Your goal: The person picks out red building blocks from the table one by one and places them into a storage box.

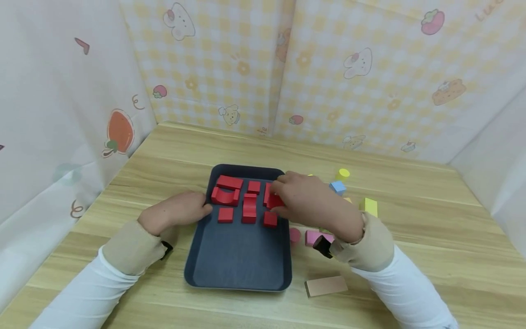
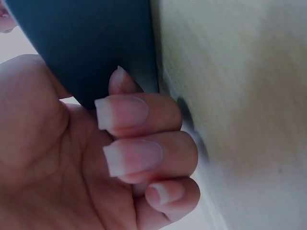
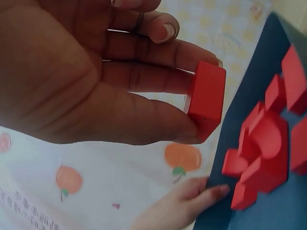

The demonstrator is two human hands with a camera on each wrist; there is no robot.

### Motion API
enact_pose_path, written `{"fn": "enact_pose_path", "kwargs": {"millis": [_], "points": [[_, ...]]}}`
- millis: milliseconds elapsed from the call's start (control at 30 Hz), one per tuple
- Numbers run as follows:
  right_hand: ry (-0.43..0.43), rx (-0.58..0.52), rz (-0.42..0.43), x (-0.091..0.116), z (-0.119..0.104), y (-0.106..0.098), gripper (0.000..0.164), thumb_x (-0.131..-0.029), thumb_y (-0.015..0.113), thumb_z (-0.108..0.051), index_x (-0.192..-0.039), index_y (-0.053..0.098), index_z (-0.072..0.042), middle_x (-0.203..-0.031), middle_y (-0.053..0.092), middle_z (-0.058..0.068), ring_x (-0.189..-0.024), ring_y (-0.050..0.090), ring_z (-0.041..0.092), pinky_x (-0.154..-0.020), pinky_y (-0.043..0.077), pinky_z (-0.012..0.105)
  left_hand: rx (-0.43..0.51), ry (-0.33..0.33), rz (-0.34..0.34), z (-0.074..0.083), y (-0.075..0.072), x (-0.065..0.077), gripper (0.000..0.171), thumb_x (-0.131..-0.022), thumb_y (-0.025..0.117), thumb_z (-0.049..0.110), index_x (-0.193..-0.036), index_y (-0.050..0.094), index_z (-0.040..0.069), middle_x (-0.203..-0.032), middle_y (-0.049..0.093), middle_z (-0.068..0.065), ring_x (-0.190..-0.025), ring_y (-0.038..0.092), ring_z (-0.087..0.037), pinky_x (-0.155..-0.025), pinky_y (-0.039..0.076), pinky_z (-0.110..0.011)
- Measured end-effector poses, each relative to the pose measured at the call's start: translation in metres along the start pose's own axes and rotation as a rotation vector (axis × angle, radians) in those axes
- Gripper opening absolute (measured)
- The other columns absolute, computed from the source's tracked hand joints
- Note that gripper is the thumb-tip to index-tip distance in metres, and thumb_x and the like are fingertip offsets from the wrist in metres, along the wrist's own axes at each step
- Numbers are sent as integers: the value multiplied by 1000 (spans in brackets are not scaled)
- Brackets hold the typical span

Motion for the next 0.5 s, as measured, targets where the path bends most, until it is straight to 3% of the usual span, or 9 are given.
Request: {"fn": "enact_pose_path", "kwargs": {"millis": [267,500], "points": [[-88,72,-63,-16,-30,6,38,-80,67,-42,-105,64,-13,-89,60,-1,-77,47,11,-58,45,23,1,1,10,0,0,0,30,-93,40,19,-65,47,13,-58,39,-1,-50,37,-14,-51,33,-29],[-126,41,-131,-31,-47,16,39,-82,65,-43,-109,63,-15,-91,61,-2,-76,49,10,-62,45,24,-5,-1,13,0,1,0,30,-93,40,19,-64,46,13,-57,38,0,-49,35,-14,-50,32,-28]]}}
Point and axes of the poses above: each hand's wrist, its own x-axis away from the middle knuckle, its own y-axis out of the palm, z = x × y, the point moved 5 cm from there along -x, towards the middle knuckle
